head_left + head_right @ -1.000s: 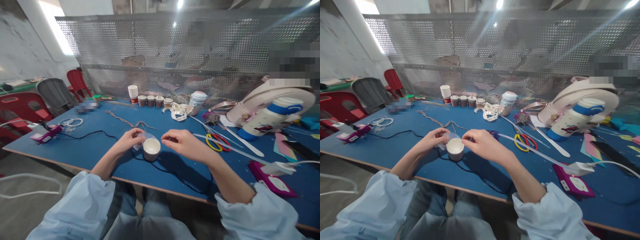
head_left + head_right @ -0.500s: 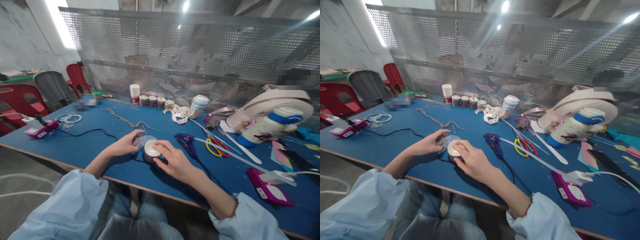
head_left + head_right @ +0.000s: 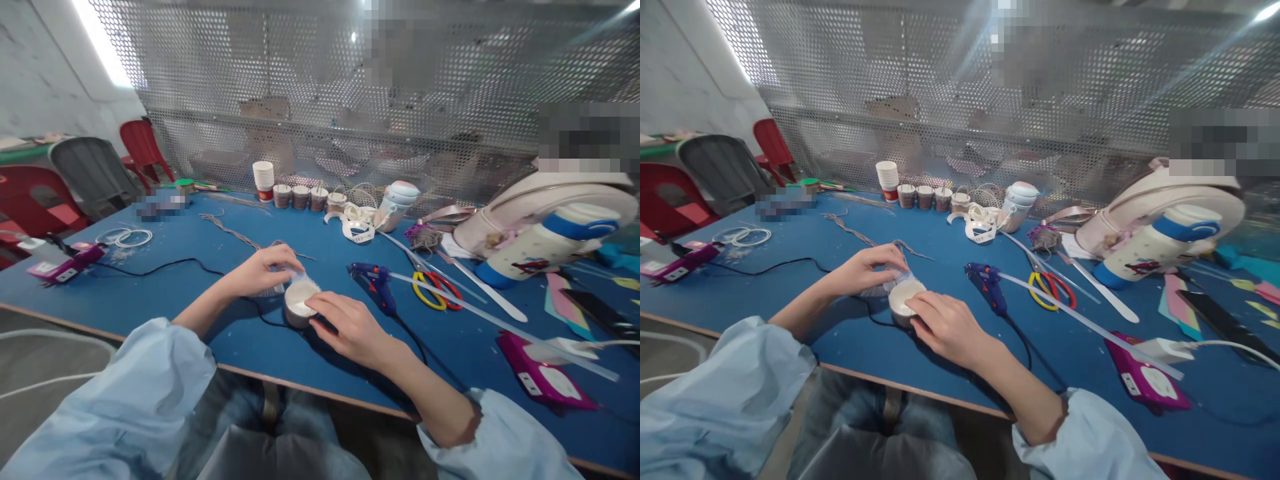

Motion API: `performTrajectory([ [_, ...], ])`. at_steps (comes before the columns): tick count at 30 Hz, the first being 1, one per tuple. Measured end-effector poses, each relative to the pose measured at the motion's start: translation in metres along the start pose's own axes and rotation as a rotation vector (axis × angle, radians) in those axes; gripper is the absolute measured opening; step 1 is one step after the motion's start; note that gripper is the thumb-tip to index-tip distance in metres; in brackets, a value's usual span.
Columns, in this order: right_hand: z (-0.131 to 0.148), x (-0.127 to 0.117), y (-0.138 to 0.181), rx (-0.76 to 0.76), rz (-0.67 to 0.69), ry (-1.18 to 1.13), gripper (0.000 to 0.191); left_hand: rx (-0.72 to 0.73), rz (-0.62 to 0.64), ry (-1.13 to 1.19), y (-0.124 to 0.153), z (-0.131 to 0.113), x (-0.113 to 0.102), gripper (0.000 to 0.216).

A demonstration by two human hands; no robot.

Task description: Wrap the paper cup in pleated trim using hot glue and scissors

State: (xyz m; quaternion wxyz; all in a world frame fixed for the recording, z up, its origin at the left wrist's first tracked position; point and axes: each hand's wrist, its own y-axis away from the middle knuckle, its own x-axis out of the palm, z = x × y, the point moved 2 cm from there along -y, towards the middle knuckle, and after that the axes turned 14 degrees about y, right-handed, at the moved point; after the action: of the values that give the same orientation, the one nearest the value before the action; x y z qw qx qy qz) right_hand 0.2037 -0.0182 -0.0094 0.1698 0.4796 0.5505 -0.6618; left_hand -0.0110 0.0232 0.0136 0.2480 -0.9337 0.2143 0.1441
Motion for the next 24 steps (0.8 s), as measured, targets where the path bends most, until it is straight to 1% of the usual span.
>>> performTrajectory([
  [3, 0.0, 0.001, 0.0, 0.001, 0.001, 0.01, 0.024, -0.006, 0.082, 0.032, -0.012, 0.003, 0.001, 0.011],
  [5, 0.0, 0.001, 0.0, -0.002, -0.003, 0.008, 0.023, -0.032, 0.107, 0.038, -0.019, 0.007, 0.003, 0.009],
  [8, 0.0, 0.001, 0.0, -0.014, -0.015, -0.001, 0.023, -0.085, 0.07, 0.125, -0.027, 0.011, 0.006, 0.008],
  [12, 0.0, 0.0, 0.0, -0.009, -0.021, -0.005, 0.022, -0.248, 0.012, 0.335, -0.035, 0.013, 0.012, 0.014],
  [14, 0.0, 0.0, 0.0, -0.004, -0.027, -0.006, 0.022, -0.288, 0.002, 0.4, -0.037, 0.013, 0.015, 0.016],
  [24, -0.003, 0.0, 0.001, 0.012, -0.026, 0.01, 0.02, -0.267, -0.005, 0.57, -0.031, 0.032, 0.018, 0.023],
])
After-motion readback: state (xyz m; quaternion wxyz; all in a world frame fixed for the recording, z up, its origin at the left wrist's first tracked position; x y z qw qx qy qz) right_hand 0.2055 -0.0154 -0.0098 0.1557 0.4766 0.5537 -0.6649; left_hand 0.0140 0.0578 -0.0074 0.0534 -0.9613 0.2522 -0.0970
